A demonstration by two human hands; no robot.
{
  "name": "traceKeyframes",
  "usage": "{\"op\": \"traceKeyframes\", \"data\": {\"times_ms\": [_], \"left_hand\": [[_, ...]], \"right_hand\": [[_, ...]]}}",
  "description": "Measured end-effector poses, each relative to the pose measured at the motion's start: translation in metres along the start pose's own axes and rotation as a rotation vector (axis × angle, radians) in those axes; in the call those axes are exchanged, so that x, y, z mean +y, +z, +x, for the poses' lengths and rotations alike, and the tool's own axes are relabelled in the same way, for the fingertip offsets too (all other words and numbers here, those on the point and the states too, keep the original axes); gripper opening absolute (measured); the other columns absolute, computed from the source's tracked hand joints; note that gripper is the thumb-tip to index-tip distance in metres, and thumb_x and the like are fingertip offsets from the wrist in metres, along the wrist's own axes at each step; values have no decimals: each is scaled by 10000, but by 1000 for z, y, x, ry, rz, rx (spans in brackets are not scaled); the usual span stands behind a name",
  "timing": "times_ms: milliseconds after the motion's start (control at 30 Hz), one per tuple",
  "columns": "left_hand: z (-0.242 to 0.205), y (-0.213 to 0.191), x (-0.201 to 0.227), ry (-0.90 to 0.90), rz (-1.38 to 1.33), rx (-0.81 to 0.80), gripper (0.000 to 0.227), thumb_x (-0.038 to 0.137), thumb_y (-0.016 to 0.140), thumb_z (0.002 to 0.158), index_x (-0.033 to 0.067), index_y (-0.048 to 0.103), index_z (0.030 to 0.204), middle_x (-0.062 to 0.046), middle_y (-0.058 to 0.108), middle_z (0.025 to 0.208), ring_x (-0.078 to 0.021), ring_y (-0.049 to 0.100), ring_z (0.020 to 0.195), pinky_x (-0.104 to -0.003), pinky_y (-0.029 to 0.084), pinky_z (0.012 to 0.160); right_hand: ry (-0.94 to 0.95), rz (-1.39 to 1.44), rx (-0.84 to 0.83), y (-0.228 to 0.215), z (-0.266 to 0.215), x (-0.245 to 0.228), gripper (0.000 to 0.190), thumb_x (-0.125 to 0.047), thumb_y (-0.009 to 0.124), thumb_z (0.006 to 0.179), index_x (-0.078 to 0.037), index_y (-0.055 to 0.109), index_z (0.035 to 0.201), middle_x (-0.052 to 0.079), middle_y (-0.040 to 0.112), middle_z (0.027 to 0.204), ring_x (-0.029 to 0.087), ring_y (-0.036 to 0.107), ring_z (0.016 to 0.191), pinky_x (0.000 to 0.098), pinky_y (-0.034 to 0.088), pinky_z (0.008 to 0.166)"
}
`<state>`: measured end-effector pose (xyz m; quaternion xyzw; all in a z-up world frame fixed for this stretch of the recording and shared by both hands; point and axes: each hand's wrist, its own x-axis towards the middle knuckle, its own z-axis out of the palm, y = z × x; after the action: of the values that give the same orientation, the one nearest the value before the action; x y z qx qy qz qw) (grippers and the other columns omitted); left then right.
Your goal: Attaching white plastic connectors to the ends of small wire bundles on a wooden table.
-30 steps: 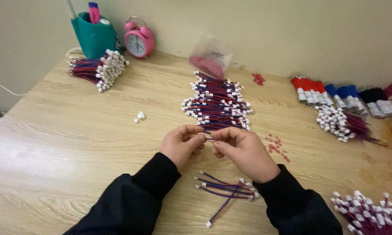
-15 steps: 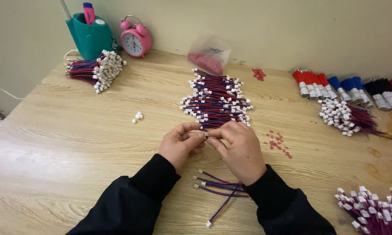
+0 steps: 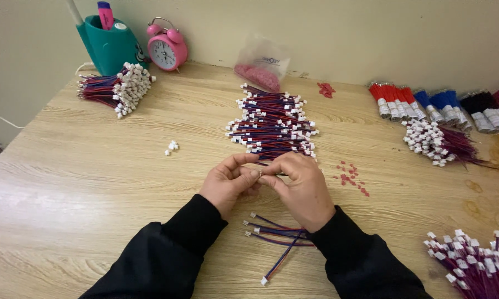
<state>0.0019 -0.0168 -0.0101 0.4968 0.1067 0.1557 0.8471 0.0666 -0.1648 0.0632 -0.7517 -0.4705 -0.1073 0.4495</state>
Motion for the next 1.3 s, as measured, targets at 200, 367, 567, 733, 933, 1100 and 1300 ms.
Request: {"op": "traceKeyframes", "data": {"times_ms": [200,367,567,733,933,1100,1300], "left_hand": [[6,-6,-8,33,3,-2,380,20,732,823,17,629,1189,-116,676,727,-186,698,655,-273,619,582],[2,-1,7,22,-71,3,384,8,725,825,4,619,1194,-120,680,739,-192,701,657,-285,626,592],[3,-1,2,12,-76,-20,382,13,729,823,0,615,1187,-119,675,739,-198,700,654,-282,627,582],[3,-4,-2,55,-14,-43,371,14,722,829,1,623,1186,-114,670,726,-204,707,653,-286,628,582],[-2,-1,-13,102,122,-105,359,-3,736,812,-4,660,1163,-110,643,666,-155,657,601,-251,594,543],[4,-9,14,50,528,-105,396,134,773,801,152,696,1189,-68,722,728,-143,678,634,-267,574,594],[34,-46,24,329,1440,179,298,362,688,872,293,673,1161,30,634,1112,-234,697,920,-380,590,802]], "right_hand": [[64,111,13,4,-5,-4,85,-104,798,763,-136,778,838,70,720,800,242,708,786,340,540,740],[95,133,-50,-4,0,-16,97,-70,745,807,-105,775,893,76,736,843,238,721,824,349,543,772],[137,141,-95,-7,-1,-13,118,-47,714,809,-79,765,911,116,721,836,257,704,804,369,539,738],[225,135,-67,-6,-3,-10,102,-47,735,771,-84,772,859,90,704,744,170,665,706,299,533,664],[361,144,-159,-12,-10,-13,70,-70,747,764,-78,785,822,66,699,660,112,591,634,283,518,595],[286,-5,-229,-10,-11,-13,143,-93,676,815,-97,754,935,125,747,804,299,715,803,377,556,709],[415,-41,-333,-24,-19,-17,206,-180,597,894,-103,728,1033,158,764,877,344,722,875,450,559,763]]}}
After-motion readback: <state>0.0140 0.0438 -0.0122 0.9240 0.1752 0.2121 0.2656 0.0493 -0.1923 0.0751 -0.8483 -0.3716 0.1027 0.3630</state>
